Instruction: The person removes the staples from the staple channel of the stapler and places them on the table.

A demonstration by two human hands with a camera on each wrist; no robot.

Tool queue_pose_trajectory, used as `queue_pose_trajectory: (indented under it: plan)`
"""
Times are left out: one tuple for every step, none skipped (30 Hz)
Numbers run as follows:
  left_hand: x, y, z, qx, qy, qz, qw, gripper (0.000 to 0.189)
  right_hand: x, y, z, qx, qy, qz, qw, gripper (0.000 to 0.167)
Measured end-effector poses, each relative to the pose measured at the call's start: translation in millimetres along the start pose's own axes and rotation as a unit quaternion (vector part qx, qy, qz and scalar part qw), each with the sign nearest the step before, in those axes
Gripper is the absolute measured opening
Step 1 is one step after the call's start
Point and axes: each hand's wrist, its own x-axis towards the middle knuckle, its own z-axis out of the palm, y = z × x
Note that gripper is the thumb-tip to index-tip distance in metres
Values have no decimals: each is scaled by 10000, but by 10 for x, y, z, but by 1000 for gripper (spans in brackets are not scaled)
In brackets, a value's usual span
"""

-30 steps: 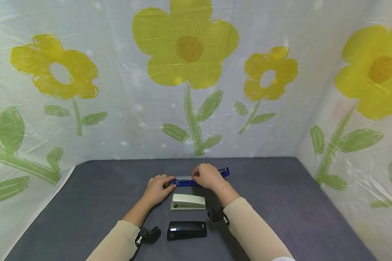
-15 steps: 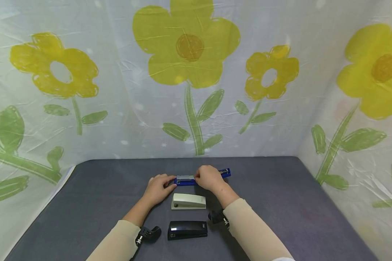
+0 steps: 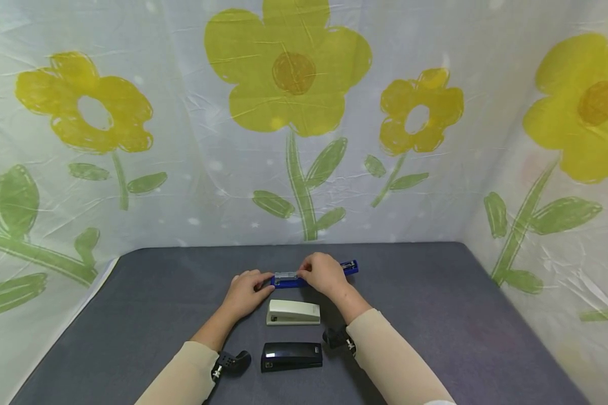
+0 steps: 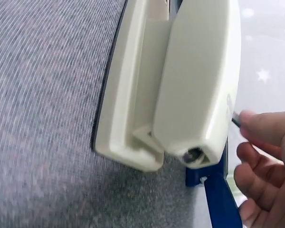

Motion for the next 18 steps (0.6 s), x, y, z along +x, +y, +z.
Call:
queue_pose_trajectory:
  plan:
    - [2,-2,-1,10,9,4,10000,34,7,0,9,109,20,10,9999,9]
    - [4,-2,-3,13,20,12,10000,34,13,0,17,210,37,19,9998,9]
    - [6,-1,-5,15,25,19,10000,34,18,-1,25,324,50,27,9995,8]
    - [6,2,-8,9,24,24,10000,34,22,-2,31,457,60,57,9989,8]
    - [6,5,-10,5,23,31,10000,34,25,-1,39,590,71,104,9982,8]
    - [5,9,-13,-4,26,38,10000,34,27,-2,45,718,79,144,9973,7]
    - [4,14,-17,-17,23,41,10000,34,28,-3,50,849,91,191,9962,7]
    - [2,19,-21,-28,19,40,10000,34,30,-6,52,991,93,237,9948,8]
    - [0,23,-25,-36,14,37,10000,34,33,-5,55,1132,91,274,9932,8]
    - [-2,26,-28,-46,7,29,10000,34,36,-7,56,1249,71,316,9916,9]
    - [-4,29,-32,-47,9,24,10000,34,40,-8,57,1313,49,345,9907,11]
    - [-6,30,-35,-45,8,14,10000,34,45,-10,58,1366,17,366,9900,13]
    - [-7,33,-37,-47,4,5,10000,34,49,-9,58,1384,-14,386,9896,15]
    - [-8,36,-39,-48,4,3,10000,34,54,-9,57,1365,-44,390,9899,16]
    - [-8,38,-41,-47,0,3,10000,34,57,-8,58,1321,-62,380,9905,17]
    - [-8,41,-43,-57,-1,2,10000,33,60,-11,55,1253,-76,375,9914,17]
    - [-8,43,-46,-65,-4,3,10000,33,62,-11,56,1189,-80,366,9922,17]
    - [-8,44,-48,-72,-9,2,10000,34,64,-11,55,1147,-77,348,9928,16]
